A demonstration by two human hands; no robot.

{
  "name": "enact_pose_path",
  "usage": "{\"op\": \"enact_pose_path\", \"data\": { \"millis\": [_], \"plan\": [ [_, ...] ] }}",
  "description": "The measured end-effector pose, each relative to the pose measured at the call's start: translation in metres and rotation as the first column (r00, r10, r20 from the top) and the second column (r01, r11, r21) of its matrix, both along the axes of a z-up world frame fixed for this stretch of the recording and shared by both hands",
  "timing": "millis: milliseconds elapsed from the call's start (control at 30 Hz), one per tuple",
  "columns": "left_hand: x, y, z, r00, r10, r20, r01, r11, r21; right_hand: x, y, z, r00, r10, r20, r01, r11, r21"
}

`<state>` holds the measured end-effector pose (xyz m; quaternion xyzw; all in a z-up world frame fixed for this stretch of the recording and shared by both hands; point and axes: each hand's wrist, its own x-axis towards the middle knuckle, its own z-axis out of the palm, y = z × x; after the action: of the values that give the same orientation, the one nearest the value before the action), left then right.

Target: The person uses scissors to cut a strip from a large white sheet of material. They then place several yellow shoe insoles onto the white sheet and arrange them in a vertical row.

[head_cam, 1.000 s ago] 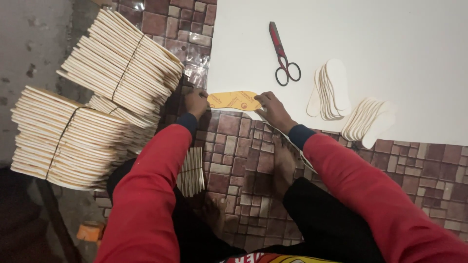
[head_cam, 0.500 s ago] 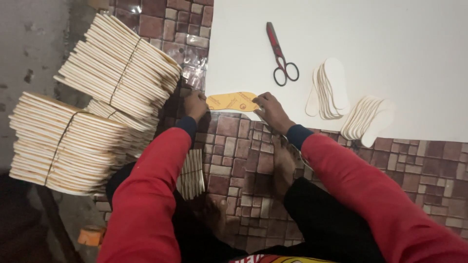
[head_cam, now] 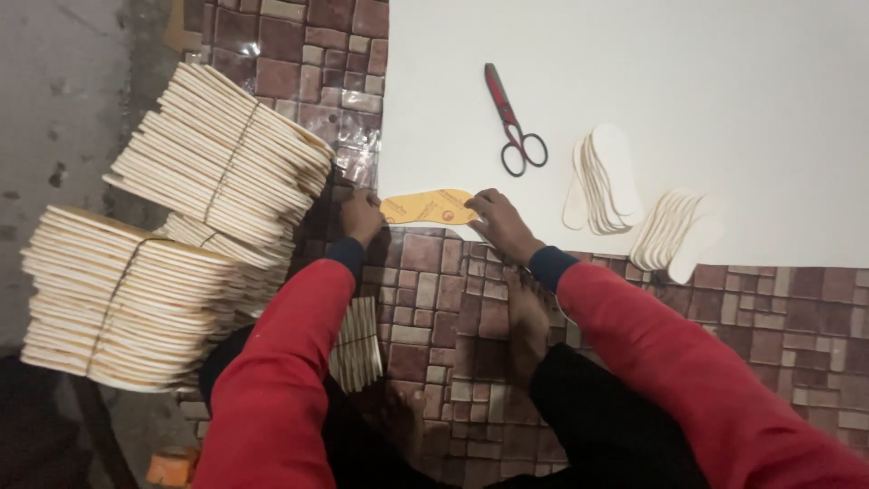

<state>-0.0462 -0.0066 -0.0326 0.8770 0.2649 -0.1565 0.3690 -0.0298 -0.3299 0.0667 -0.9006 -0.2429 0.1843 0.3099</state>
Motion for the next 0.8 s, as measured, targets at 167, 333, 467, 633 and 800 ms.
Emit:
{"op": "enact_pose_path", "data": {
  "millis": [167,333,467,633,800],
  "plan": [
    [-0.001,0.001,0.003,1.0,0.005,-0.006,-0.005,1.0,0.005,-0.001,0.002,0.007,1.0,-0.003,-0.003,0.003,1.0,-0.017],
    [-0.003,0.0,-0.008,1.0,-0.002,0.025,0.002,1.0,0.005,-0.003,0.003,0.008,1.0,0.018,0.021,-0.017,1.0,-0.025],
    [-0.004,-0.006,0.01,0.998,-0.038,0.056,0.036,0.999,0.021,0.0,0.002,0.016,1.0,-0.006,0.009,0.006,1.0,-0.024],
    [-0.003,-0.007,0.003,0.997,-0.022,0.07,0.019,0.999,0.036,0.003,0.0,-0.004,0.999,0.012,0.039,-0.011,1.0,-0.027],
    [-0.003,-0.004,-0.007,0.999,0.006,-0.035,-0.006,1.0,0.003,0.001,0.001,-0.001,0.999,-0.008,-0.032,0.007,1.0,-0.029]
  ]
}}
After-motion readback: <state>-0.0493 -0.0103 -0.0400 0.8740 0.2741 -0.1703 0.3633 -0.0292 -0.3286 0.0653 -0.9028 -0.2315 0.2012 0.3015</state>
